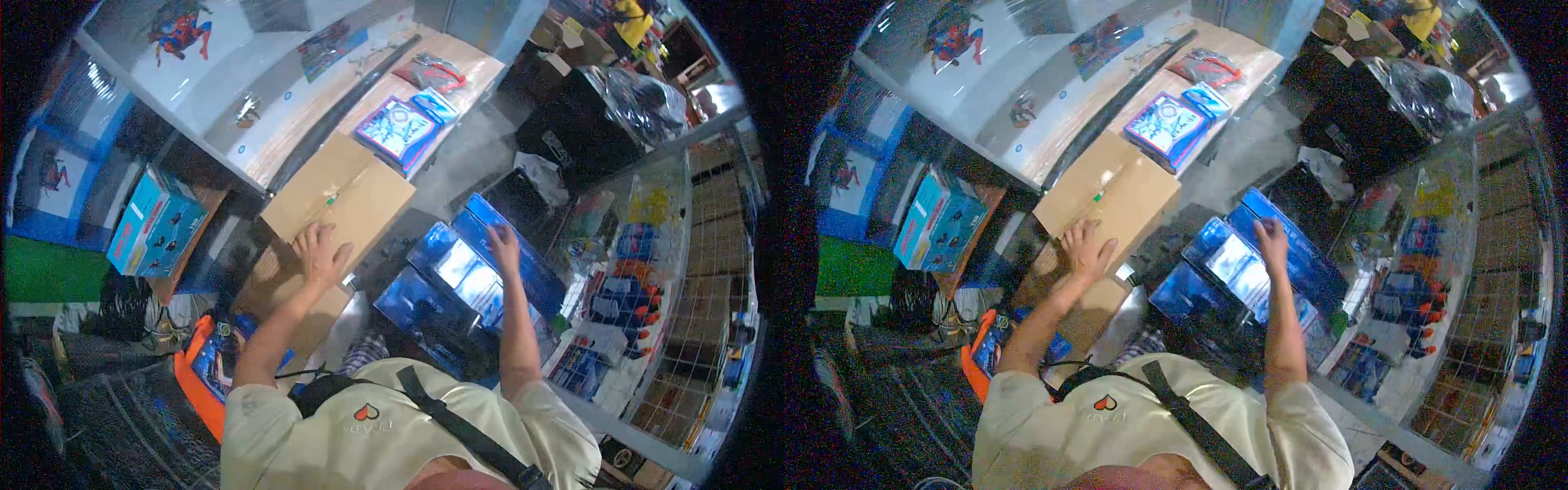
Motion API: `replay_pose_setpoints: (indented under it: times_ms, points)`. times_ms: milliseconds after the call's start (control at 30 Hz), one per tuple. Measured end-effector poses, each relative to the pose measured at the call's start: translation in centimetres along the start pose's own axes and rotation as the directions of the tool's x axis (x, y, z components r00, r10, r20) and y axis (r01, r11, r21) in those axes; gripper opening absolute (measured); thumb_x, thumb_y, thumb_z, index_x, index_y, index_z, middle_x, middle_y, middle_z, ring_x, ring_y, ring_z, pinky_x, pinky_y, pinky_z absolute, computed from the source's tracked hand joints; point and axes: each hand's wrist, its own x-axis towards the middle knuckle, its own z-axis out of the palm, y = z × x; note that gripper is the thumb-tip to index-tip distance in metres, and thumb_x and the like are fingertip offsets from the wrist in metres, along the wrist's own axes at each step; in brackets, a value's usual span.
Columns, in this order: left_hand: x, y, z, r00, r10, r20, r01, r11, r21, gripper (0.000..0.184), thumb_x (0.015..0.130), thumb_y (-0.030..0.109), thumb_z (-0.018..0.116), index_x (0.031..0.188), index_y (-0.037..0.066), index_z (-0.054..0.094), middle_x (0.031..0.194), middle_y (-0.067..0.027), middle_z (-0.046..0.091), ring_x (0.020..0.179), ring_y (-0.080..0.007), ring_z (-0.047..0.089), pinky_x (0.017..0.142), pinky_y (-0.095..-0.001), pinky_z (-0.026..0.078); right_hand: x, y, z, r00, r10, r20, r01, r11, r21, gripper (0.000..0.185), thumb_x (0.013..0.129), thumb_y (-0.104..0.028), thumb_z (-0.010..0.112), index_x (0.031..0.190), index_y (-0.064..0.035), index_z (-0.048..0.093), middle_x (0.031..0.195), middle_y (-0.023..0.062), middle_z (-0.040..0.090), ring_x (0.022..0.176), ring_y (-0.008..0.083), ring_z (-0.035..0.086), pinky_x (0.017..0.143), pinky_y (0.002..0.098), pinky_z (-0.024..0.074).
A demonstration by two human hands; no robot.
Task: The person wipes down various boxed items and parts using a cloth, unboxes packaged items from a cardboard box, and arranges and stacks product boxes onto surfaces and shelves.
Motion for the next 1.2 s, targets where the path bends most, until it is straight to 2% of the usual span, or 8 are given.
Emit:
replay_pose_setpoints:
  times_ms: [167, 400, 567, 700, 800, 900, 1000, 1200]
  points:
    - [-0.2, -0.2, 0.3, 0.998, -0.009, 0.058, 0.011, 0.999, -0.034, 0.048, 0.077, 0.039, 0.058, 0.113, 0.008, 0.052, 0.116, -0.0182, 0.043, 0.112, -0.0387, 0.034, 0.094, -0.0530, 0.024, 9.0, -7.2, 13.7, 0.789, -0.612, 0.052, 0.562, 0.685, -0.464, 0.060, 0.069, -0.030, 0.072, 0.117, -0.0029, 0.049, 0.108, 0.0208, 0.054, 0.098, 0.0325, 0.052, 0.084, 0.0417, 0.0433]
    - [-0.5, 0.5, 0.1, 0.999, 0.037, 0.022, -0.037, 0.999, -0.024, 0.047, 0.075, 0.040, 0.058, 0.110, 0.008, 0.055, 0.115, -0.0165, 0.044, 0.114, -0.0360, 0.035, 0.095, -0.0525, 0.024, 15.4, -15.9, 21.3, 0.930, -0.363, 0.051, 0.300, 0.672, -0.678, 0.094, 0.057, -0.051, 0.076, 0.134, -0.0203, 0.032, 0.139, 0.0186, 0.029, 0.127, 0.0425, 0.026, 0.096, 0.0625, 0.0260]
    - [-0.7, 0.7, 0.2, 0.999, 0.052, -0.007, -0.052, 0.999, -0.009, 0.046, 0.075, 0.040, 0.059, 0.109, 0.010, 0.056, 0.117, -0.0158, 0.045, 0.113, -0.0351, 0.037, 0.093, -0.0523, 0.025, 17.0, -13.1, 19.6, 0.986, -0.128, 0.111, 0.169, 0.711, -0.683, 0.089, 0.056, -0.058, 0.074, 0.126, -0.0133, 0.043, 0.129, 0.0173, 0.043, 0.117, 0.0378, 0.043, 0.093, 0.0539, 0.0364]
    - [-0.7, 1.0, -0.3, 0.998, 0.035, 0.045, -0.034, 0.999, -0.017, 0.046, 0.074, 0.037, 0.061, 0.111, 0.010, 0.055, 0.120, -0.0157, 0.043, 0.115, -0.0349, 0.034, 0.094, -0.0526, 0.024, 17.3, -7.3, 18.8, 0.958, -0.285, -0.032, 0.257, 0.902, -0.346, 0.074, 0.058, -0.043, 0.079, 0.109, 0.0003, 0.049, 0.100, 0.0190, 0.060, 0.095, 0.0274, 0.058, 0.077, 0.0373, 0.0479]
    - [-0.9, 0.9, 0.1, 0.999, 0.032, 0.025, -0.031, 0.999, -0.042, 0.045, 0.075, 0.037, 0.060, 0.110, 0.010, 0.055, 0.119, -0.0157, 0.043, 0.114, -0.0351, 0.034, 0.095, -0.0530, 0.023, 15.3, -6.0, 18.9, 0.973, 0.228, -0.046, -0.218, 0.963, 0.160, 0.067, 0.061, -0.044, 0.079, 0.104, -0.0013, 0.048, 0.097, 0.0122, 0.057, 0.078, 0.0243, 0.057, 0.068, 0.0375, 0.0484]
    - [-1.1, 0.7, 0.4, 0.999, 0.041, 0.016, -0.041, 0.999, -0.028, 0.045, 0.075, 0.038, 0.059, 0.111, 0.010, 0.055, 0.119, -0.0156, 0.043, 0.114, -0.0353, 0.034, 0.095, -0.0533, 0.022, 13.8, -6.1, 18.9, 0.941, 0.251, 0.227, -0.335, 0.792, 0.511, 0.053, 0.068, -0.039, 0.075, 0.099, -0.0035, 0.051, 0.079, 0.0047, 0.050, 0.064, 0.0159, 0.053, 0.054, 0.0312, 0.0476]
    - [-1.2, 0.5, 0.7, 0.999, 0.047, 0.011, -0.047, 0.999, 0.001, 0.045, 0.076, 0.039, 0.058, 0.111, 0.010, 0.055, 0.119, -0.0149, 0.043, 0.114, -0.0352, 0.035, 0.094, -0.0535, 0.024, 14.9, -4.5, 18.9, 0.946, 0.143, 0.292, -0.307, 0.687, 0.658, 0.041, 0.073, -0.030, 0.072, 0.099, -0.0037, 0.054, 0.066, -0.0010, 0.048, 0.054, 0.0111, 0.051, 0.052, 0.0234, 0.0480]
    - [-2.4, 0.4, 2.1, 0.991, 0.130, 0.031, -0.131, 0.991, 0.037, 0.039, 0.080, 0.032, 0.056, 0.115, 0.013, 0.054, 0.119, -0.0168, 0.043, 0.111, -0.0376, 0.038, 0.091, -0.0513, 0.031, 9.7, -6.3, 12.6, 0.989, 0.145, -0.045, -0.075, 0.725, 0.685, 0.031, 0.071, -0.027, 0.073, 0.087, -0.0050, 0.058, 0.062, -0.0022, 0.048, 0.050, 0.0082, 0.046, 0.052, 0.0263, 0.0476]
